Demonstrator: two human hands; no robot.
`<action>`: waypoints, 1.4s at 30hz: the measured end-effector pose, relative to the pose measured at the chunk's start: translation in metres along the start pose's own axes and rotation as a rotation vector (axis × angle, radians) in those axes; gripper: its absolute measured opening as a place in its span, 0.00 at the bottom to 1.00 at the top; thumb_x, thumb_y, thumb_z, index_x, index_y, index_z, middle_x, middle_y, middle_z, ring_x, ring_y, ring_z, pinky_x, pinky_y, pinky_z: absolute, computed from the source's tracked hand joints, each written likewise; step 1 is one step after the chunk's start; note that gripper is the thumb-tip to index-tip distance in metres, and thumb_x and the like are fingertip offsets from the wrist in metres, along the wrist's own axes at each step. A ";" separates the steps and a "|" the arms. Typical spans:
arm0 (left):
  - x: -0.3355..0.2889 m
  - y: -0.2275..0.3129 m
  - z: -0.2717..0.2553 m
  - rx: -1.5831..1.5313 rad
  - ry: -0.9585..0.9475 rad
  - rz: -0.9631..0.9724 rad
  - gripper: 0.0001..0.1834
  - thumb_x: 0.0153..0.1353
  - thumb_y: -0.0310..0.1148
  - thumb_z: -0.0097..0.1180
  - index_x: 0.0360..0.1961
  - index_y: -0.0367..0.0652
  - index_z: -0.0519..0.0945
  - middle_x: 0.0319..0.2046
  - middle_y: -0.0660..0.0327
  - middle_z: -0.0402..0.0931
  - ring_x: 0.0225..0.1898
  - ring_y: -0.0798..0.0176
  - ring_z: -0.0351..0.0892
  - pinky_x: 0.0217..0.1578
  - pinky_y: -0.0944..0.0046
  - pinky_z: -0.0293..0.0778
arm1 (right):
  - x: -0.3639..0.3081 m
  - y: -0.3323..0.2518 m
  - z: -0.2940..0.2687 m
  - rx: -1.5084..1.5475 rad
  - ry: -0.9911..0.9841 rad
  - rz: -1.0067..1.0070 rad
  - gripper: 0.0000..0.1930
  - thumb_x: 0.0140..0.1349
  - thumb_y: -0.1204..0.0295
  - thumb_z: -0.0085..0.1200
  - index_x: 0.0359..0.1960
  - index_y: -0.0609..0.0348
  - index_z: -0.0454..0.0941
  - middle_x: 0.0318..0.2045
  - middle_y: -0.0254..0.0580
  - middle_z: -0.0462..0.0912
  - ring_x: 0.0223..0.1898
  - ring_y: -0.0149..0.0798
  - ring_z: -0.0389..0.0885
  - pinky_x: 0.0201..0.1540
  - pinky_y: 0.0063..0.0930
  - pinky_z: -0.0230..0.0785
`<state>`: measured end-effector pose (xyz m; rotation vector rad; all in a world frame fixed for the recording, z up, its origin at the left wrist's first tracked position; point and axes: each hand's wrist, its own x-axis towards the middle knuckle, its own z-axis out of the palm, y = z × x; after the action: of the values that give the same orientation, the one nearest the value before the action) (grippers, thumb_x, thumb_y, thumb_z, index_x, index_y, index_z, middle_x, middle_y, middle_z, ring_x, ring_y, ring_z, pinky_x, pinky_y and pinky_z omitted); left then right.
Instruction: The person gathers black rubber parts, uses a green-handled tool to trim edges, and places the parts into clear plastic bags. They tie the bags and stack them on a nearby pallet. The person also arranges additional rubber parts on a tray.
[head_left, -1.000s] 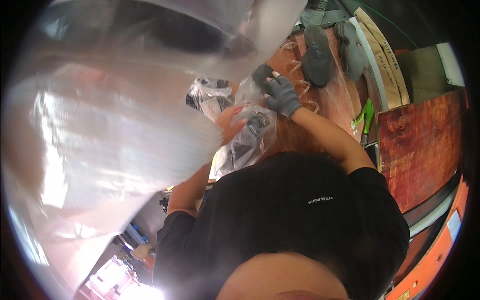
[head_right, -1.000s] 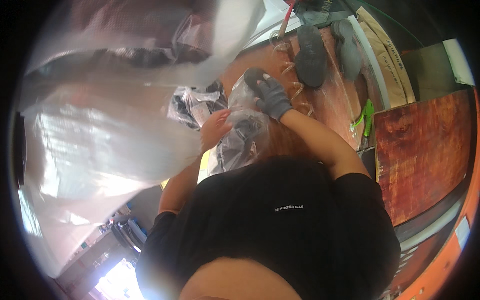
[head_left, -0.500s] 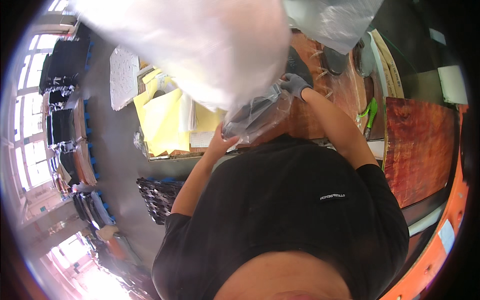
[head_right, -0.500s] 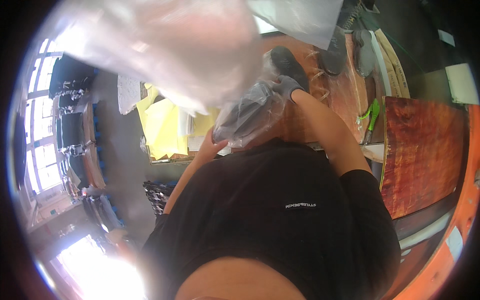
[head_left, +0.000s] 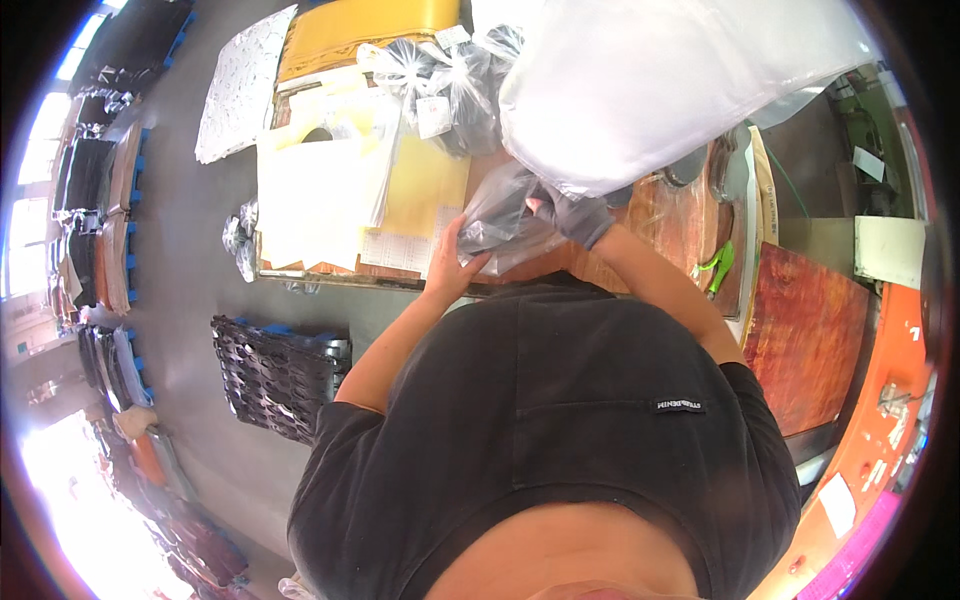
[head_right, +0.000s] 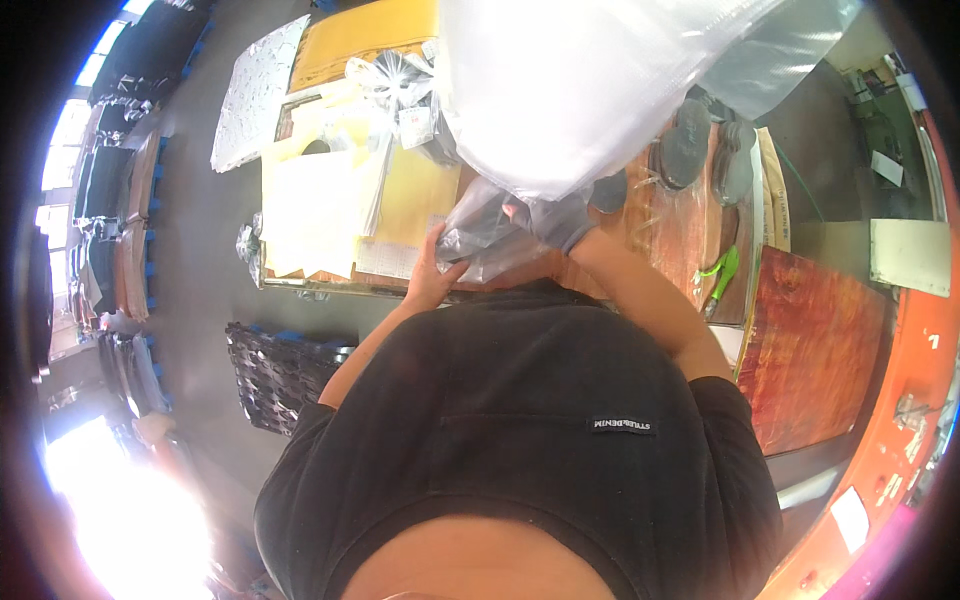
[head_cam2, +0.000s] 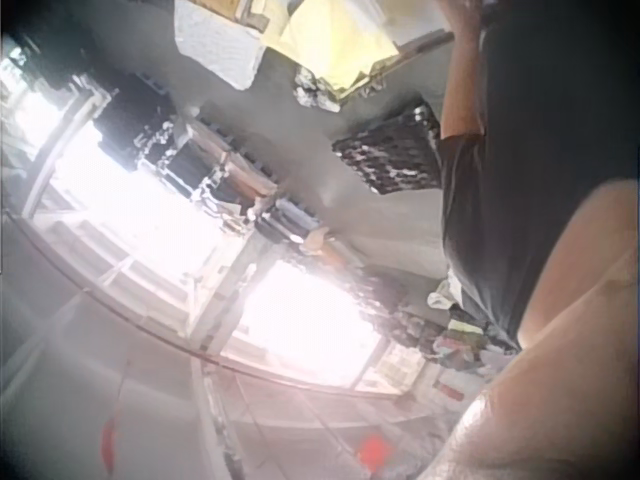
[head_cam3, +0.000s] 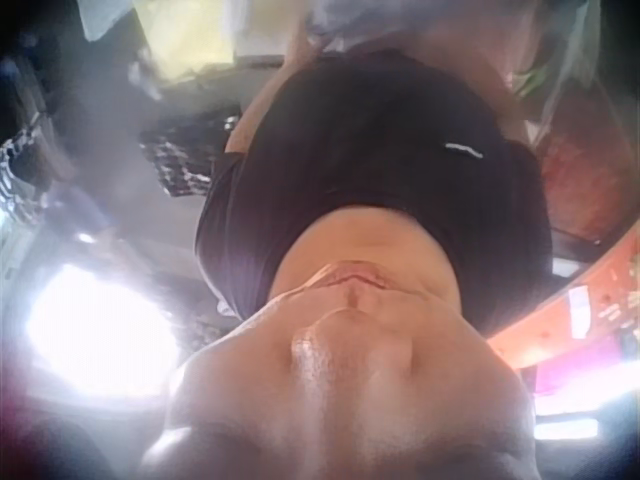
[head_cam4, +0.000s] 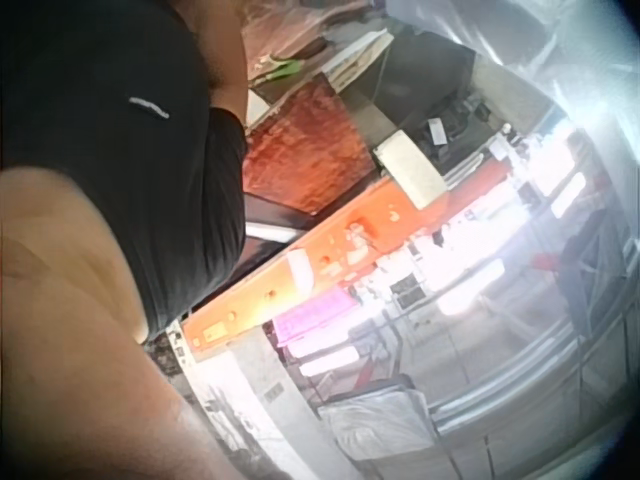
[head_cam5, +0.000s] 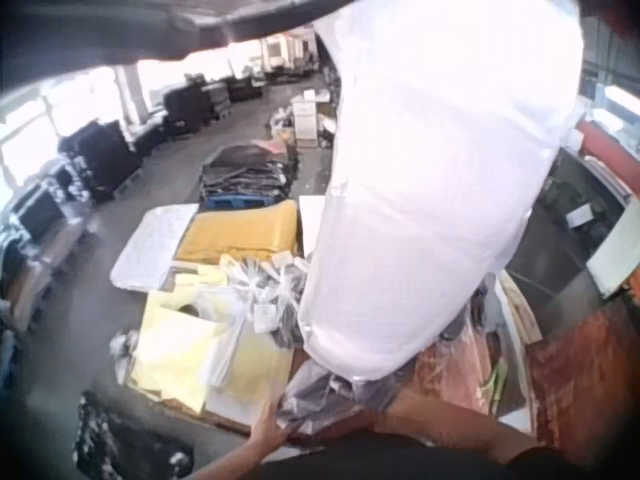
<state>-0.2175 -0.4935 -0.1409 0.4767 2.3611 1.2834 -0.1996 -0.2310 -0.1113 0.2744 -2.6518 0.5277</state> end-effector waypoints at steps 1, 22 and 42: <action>0.000 -0.002 0.002 -0.025 -0.016 -0.027 0.40 0.48 0.37 0.64 0.60 0.43 0.58 0.57 0.48 0.60 0.59 0.45 0.60 0.56 0.55 0.61 | 0.000 -0.004 0.002 -0.038 0.011 -0.016 0.21 0.57 0.59 0.52 0.47 0.60 0.74 0.42 0.47 0.77 0.43 0.49 0.75 0.46 0.42 0.67; 0.114 0.048 -0.001 -0.097 -0.727 -0.128 0.35 0.57 0.47 0.55 0.61 0.39 0.60 0.55 0.51 0.66 0.53 0.56 0.68 0.53 0.59 0.65 | -0.001 -0.017 0.004 0.070 0.156 0.465 0.24 0.56 0.60 0.51 0.52 0.58 0.69 0.45 0.47 0.76 0.47 0.45 0.74 0.50 0.41 0.64; 0.163 -0.052 0.106 -0.704 -0.463 -0.609 0.40 0.55 0.59 0.51 0.60 0.39 0.64 0.55 0.55 0.66 0.52 0.58 0.67 0.50 0.59 0.64 | -0.005 -0.050 0.108 1.197 0.521 1.523 0.17 0.62 0.59 0.45 0.45 0.59 0.70 0.35 0.36 0.75 0.35 0.30 0.74 0.32 0.25 0.67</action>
<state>-0.3094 -0.3677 -0.2683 -0.1534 1.3800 1.3863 -0.2211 -0.3195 -0.1875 -1.4163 -1.2484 2.1199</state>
